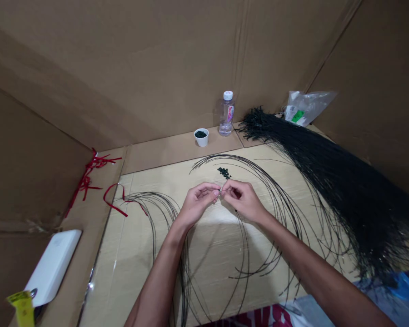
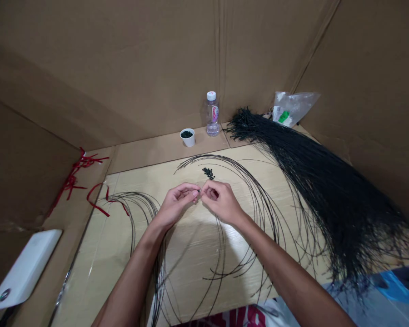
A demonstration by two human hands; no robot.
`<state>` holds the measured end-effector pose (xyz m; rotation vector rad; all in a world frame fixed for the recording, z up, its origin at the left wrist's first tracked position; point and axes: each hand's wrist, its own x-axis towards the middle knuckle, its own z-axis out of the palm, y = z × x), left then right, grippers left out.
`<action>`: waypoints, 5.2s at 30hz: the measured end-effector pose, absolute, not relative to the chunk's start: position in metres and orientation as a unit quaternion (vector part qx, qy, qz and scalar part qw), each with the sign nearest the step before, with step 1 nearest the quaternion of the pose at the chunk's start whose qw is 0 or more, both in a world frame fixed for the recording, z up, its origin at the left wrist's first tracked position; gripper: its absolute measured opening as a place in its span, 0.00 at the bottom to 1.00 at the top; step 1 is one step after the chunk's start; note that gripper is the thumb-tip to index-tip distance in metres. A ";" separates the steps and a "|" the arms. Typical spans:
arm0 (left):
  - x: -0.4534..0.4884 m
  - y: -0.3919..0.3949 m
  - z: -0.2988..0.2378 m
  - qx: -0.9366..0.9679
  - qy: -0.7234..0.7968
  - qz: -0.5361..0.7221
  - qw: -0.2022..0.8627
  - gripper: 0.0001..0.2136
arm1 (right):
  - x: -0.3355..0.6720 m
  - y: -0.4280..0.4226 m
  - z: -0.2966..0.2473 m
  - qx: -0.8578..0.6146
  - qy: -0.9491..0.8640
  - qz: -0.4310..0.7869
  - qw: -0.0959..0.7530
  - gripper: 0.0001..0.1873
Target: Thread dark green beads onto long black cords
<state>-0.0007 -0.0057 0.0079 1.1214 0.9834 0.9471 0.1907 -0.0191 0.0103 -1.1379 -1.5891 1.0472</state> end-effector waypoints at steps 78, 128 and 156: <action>0.021 0.054 -0.002 0.646 0.522 0.409 0.378 0.02 | 0.183 -0.007 -0.014 -0.498 -0.472 0.471 0.555 0.06; 0.005 0.000 -0.005 0.397 0.405 0.490 0.662 0.14 | 0.181 -0.019 -0.005 -0.481 -0.538 0.477 0.501 0.08; 0.005 0.001 -0.009 0.409 0.402 0.492 0.655 0.14 | 0.180 -0.019 -0.004 -0.489 -0.524 0.471 0.514 0.05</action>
